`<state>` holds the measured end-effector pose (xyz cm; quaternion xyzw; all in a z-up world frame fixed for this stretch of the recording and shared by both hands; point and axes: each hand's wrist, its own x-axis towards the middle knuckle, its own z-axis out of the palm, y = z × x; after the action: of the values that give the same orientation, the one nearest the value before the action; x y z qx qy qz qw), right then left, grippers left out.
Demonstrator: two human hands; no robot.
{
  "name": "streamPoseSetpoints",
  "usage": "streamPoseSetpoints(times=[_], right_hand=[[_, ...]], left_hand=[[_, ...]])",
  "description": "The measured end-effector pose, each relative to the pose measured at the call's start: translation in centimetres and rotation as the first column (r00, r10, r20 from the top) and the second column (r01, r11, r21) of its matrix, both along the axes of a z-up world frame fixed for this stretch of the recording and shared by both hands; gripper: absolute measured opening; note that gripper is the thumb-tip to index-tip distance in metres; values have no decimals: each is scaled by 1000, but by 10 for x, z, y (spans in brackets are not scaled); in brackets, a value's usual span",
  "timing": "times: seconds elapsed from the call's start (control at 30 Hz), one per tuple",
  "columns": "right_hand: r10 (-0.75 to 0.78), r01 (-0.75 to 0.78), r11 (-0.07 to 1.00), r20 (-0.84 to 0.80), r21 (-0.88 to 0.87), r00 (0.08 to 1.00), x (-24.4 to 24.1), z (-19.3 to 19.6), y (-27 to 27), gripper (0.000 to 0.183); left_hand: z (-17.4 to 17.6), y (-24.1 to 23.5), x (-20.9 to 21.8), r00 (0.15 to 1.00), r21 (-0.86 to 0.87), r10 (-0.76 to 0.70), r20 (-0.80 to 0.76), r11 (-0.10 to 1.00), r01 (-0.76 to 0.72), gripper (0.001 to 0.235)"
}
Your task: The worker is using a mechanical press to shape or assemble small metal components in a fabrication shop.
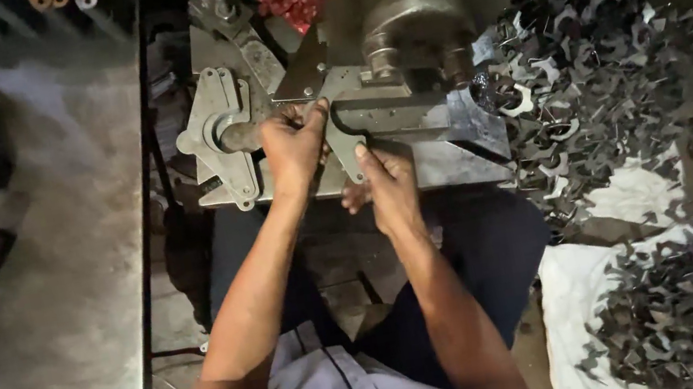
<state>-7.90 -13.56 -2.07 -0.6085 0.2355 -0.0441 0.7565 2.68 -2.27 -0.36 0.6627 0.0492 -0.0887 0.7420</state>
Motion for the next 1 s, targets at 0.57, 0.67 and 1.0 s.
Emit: streamPoseSetpoints(times=[0.57,0.67,1.0], right_hand=[[-70,68,993,17,95,997,5,-15,-1,38],[-53,48,993,50,109,997,7,-11,-1,39],[-43,43,982,-7,184,999,2,27,-5,43]], left_hand=[[-40,29,-70,855,277,-31,518,952,-133,9],[-42,25,-66,799,301,-64,598,942,-150,9],[-27,28,-80,748,310,-84,658,936,-168,14]])
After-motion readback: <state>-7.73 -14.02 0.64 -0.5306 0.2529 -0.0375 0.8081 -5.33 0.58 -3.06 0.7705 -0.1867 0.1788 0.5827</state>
